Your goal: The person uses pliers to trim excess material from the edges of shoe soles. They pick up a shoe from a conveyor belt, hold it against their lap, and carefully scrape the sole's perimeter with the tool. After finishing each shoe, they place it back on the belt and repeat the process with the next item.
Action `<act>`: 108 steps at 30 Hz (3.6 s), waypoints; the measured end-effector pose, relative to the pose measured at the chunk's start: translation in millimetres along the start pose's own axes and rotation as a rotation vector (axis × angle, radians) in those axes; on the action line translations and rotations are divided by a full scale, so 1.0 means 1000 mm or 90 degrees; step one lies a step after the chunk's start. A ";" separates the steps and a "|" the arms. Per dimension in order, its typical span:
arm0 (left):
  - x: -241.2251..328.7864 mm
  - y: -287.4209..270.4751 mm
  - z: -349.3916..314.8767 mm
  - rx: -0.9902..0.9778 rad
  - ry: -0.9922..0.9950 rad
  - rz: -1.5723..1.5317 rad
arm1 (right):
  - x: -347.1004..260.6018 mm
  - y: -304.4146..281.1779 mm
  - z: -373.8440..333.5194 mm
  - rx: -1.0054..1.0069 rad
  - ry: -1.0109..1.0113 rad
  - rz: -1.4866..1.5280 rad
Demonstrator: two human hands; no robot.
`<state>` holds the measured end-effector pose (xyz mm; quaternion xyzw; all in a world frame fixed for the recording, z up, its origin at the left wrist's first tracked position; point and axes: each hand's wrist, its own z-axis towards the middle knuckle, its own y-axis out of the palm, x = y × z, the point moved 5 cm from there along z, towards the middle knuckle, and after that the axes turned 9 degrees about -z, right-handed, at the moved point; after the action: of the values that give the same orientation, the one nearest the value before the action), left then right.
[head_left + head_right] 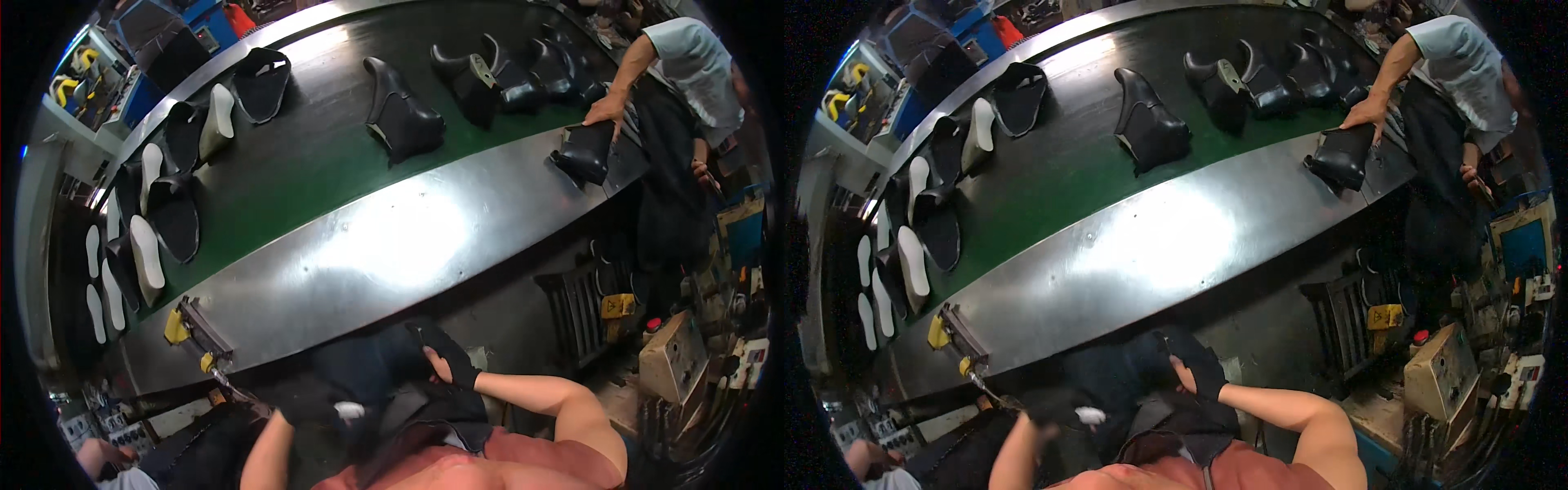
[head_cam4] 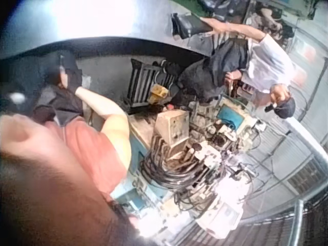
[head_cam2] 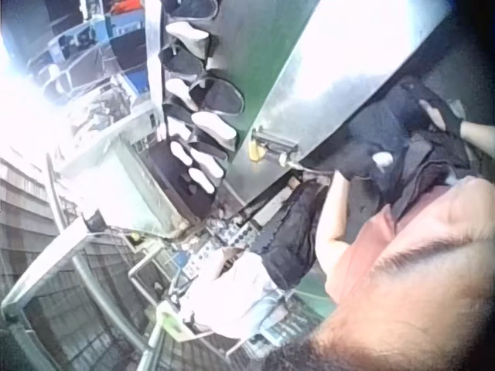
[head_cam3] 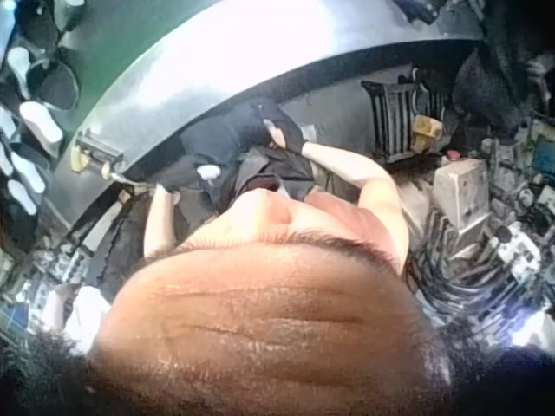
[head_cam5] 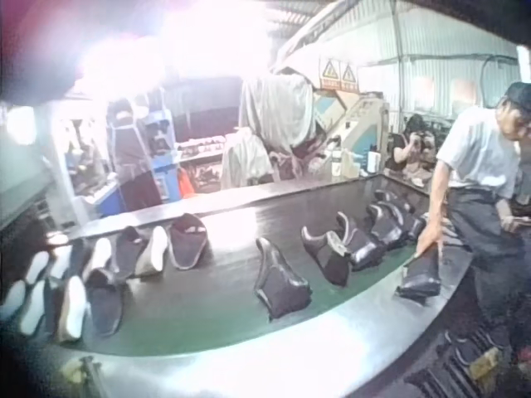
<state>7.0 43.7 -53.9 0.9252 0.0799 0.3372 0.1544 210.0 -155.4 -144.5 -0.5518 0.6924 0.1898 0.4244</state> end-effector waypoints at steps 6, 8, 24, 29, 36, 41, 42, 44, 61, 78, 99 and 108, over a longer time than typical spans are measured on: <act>-0.161 0.062 0.027 0.078 0.068 0.266 | 0.018 0.014 -0.041 -0.024 0.068 -0.029; -0.146 0.082 0.016 0.066 0.025 0.082 | 0.039 0.025 -0.048 -0.028 0.113 -0.019; -0.110 0.063 0.010 0.117 0.016 0.021 | 0.000 0.012 -0.050 0.067 0.052 -0.168; -0.092 0.065 0.007 0.120 -0.020 0.085 | 0.010 0.005 -0.039 0.101 0.020 -0.227; -0.090 0.061 0.005 0.099 0.004 0.100 | 0.012 0.007 -0.031 0.167 -0.076 -0.253; -0.081 0.066 0.000 0.095 0.038 0.078 | 0.004 0.006 -0.033 0.163 -0.084 -0.235; -0.081 0.066 0.000 0.093 0.041 0.078 | 0.005 0.006 -0.032 0.172 -0.096 -0.239; -0.086 0.064 0.004 0.088 0.035 0.078 | 0.004 0.005 -0.032 0.200 -0.128 -0.249; -0.104 0.063 0.004 0.082 0.034 0.018 | -0.005 0.010 -0.043 0.098 0.036 -0.195; -0.080 0.057 0.009 0.162 0.134 0.177 | 0.007 0.016 -0.034 0.038 0.068 -0.087; 0.199 -0.252 0.017 0.756 0.673 -0.105 | 0.002 -0.005 0.010 -0.044 0.195 -0.022; 0.125 -0.121 -0.069 0.839 0.775 -0.098 | -0.001 -0.001 -0.034 0.033 0.060 0.024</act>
<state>52.4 204.7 30.0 0.4797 0.3869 0.6432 -0.4544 198.0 -179.8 -123.8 -0.5359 0.7264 0.1538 0.4019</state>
